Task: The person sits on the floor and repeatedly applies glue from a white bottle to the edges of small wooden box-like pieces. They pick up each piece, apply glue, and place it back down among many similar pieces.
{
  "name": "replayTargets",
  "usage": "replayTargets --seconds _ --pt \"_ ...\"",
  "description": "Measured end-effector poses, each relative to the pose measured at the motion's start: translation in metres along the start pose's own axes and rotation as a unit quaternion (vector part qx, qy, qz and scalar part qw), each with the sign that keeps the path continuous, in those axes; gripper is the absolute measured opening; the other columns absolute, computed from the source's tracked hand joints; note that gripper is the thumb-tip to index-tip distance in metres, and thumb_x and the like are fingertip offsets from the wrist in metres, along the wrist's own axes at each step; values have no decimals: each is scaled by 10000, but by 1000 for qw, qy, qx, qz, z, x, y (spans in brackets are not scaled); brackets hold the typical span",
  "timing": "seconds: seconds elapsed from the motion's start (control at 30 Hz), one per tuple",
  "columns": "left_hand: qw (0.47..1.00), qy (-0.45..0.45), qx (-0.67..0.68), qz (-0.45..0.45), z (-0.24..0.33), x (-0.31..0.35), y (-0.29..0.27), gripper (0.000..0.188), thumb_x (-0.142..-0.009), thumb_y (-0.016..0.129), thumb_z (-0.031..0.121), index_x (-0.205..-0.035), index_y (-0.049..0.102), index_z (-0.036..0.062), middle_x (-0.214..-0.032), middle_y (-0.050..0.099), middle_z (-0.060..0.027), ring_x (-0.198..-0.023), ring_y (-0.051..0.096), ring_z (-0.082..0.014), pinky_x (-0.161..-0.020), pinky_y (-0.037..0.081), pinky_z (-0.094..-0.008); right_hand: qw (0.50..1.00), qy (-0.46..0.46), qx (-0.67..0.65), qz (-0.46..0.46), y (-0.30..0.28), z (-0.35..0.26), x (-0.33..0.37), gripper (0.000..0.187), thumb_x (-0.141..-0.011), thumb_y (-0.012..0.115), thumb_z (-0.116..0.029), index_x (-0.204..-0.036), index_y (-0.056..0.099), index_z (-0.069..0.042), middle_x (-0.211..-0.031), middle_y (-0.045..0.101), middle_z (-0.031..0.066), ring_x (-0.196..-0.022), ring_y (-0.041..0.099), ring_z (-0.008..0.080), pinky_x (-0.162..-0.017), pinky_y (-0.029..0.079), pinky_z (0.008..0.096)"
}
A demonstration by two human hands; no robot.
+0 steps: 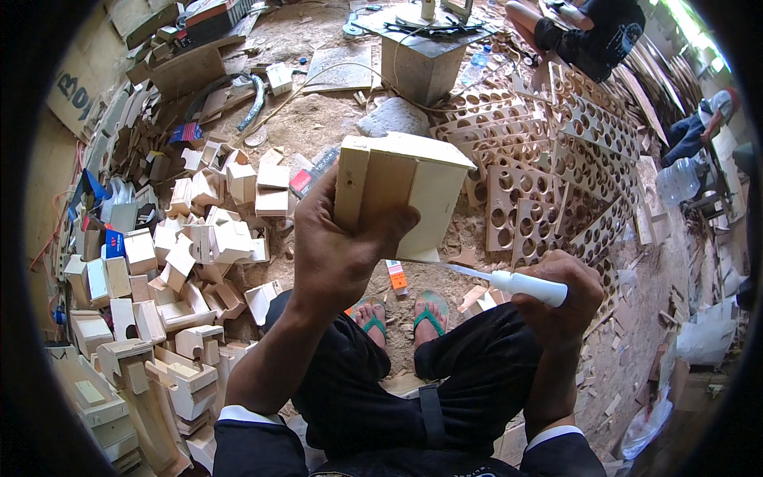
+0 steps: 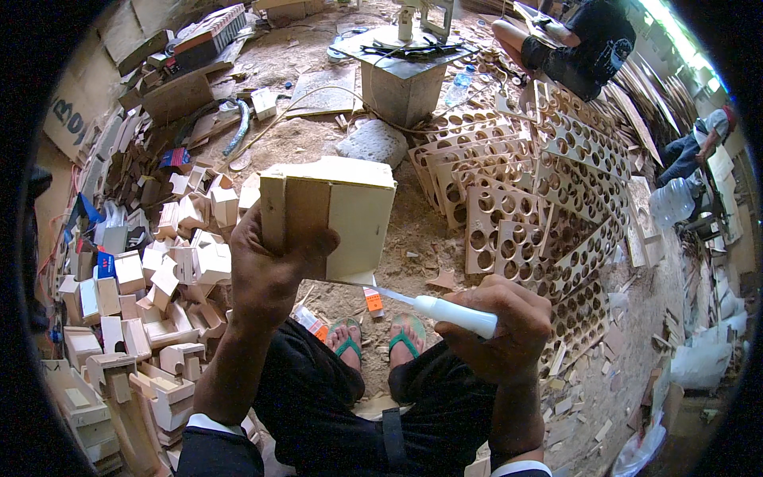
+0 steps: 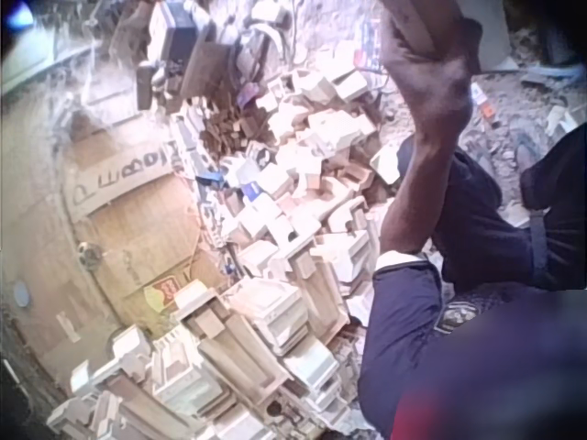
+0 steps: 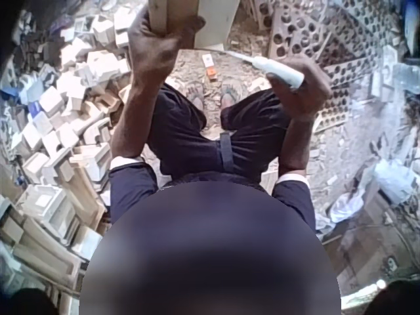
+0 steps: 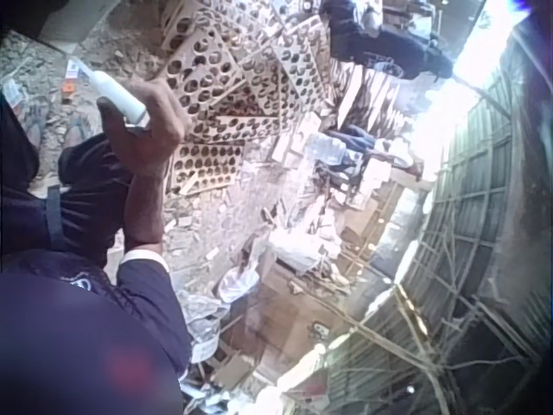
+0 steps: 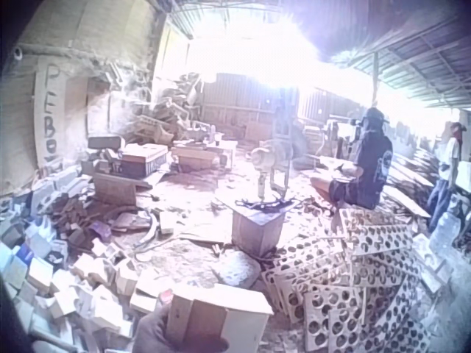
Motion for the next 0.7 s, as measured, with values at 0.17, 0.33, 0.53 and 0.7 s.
replayTargets --seconds 0.17,0.33,0.53,0.7 --pt "1000 -8 4 -2 -1 1 1 349 -788 736 44 -1092 576 -15 -942 663 -92 -821 660 -140 -696 567 -259 1000 -12 1 -6 0 0 0 211 -721 802 -154 -818 671 -19 -708 677 92 -569 623 132 -489 465 251" --pt "1000 -7 -4 -5 0 0 2 338 -791 732 42 -1086 576 -14 -930 661 -82 -801 658 -126 -669 563 -241 1000 -5 2 -13 0 0 0 218 -745 793 -185 -822 672 -20 -714 682 96 -582 636 142 -500 477 259" --pt "1000 3 -8 -2 -1 2 2 333 -796 724 41 -1086 573 -17 -931 658 -85 -816 656 -130 -686 559 -254 1000 -13 22 -10 0 0 0 243 -770 781 -224 -814 658 -19 -716 685 104 -594 646 147 -520 493 264" --pt "999 -31 -11 26 0 1 -3 286 -848 646 44 -1109 554 -29 -954 656 -105 -885 651 -164 -801 537 -289 997 7 14 69 -1 1 2 277 -790 767 -261 -814 640 -16 -706 680 114 -595 645 147 -525 498 271"
Point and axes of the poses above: each hand's wrist, its own x-axis away from the middle knuckle, its own y-axis out of the palm, z = x × y, the point moved 2 cm from there along -x, towards the middle knuckle
